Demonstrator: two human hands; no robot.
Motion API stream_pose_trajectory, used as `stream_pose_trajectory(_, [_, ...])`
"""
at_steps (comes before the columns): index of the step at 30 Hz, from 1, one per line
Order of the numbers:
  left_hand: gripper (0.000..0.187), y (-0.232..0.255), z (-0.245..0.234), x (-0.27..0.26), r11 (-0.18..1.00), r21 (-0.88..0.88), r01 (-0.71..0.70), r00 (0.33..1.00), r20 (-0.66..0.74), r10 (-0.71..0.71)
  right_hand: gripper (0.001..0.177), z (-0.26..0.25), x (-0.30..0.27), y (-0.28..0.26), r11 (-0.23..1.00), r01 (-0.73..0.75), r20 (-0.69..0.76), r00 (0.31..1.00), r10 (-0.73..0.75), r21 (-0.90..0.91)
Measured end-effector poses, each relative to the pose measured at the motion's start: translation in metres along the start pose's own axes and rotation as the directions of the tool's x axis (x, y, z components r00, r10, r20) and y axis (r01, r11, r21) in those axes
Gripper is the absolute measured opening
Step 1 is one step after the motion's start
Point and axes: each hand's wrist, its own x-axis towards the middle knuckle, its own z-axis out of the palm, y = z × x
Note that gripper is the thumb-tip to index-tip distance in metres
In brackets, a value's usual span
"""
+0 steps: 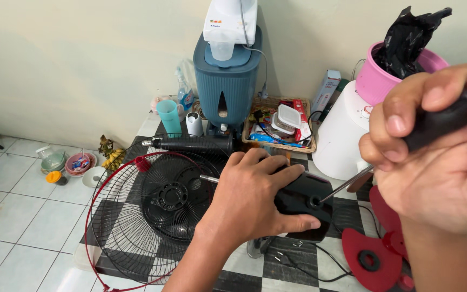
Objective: The person disassembles a red electric fan on a checkered table. They remove the front grill, unscrew and detach the red fan blades, and then use a screwdriver to remove the motor housing from the fan stand.
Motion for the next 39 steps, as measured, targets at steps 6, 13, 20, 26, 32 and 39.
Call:
stream_pose_trajectory(6, [0.078,0.0,0.001,0.001,1.0,-0.011,-0.004,1.0,0.016,0.004,0.039,0.011,0.002,-0.002,0.991,0.03,0.041,0.999,-0.025,-0.132])
stream_pose_trajectory(13, [0.078,0.0,0.003,0.0,1.0,-0.009,-0.01,1.0,0.003,0.01,0.038,0.012,0.005,-0.006,0.997,-0.016,0.037,0.999,0.019,-0.069])
stream_pose_trajectory(20, [0.078,0.0,0.003,-0.001,1.0,-0.009,-0.013,1.0,-0.006,0.013,0.039,0.013,0.002,0.0,0.993,0.036,0.062,0.998,-0.029,-0.112])
stream_pose_trajectory(26, [0.076,0.0,0.0,0.0,1.0,-0.007,-0.004,1.0,0.017,0.004,0.042,0.012,0.007,-0.008,0.982,0.052,0.134,0.991,-0.028,-0.183])
stream_pose_trajectory(32, [0.078,0.011,-0.003,-0.008,0.999,0.027,-0.018,0.999,0.033,0.017,0.045,0.004,0.016,-0.024,0.917,0.129,0.292,0.956,-0.014,-0.378])
stream_pose_trajectory(39, [0.079,0.011,-0.001,-0.005,0.999,-0.021,-0.04,0.998,0.056,0.041,0.044,0.007,0.019,-0.036,0.83,0.244,0.339,0.938,-0.071,-0.502])
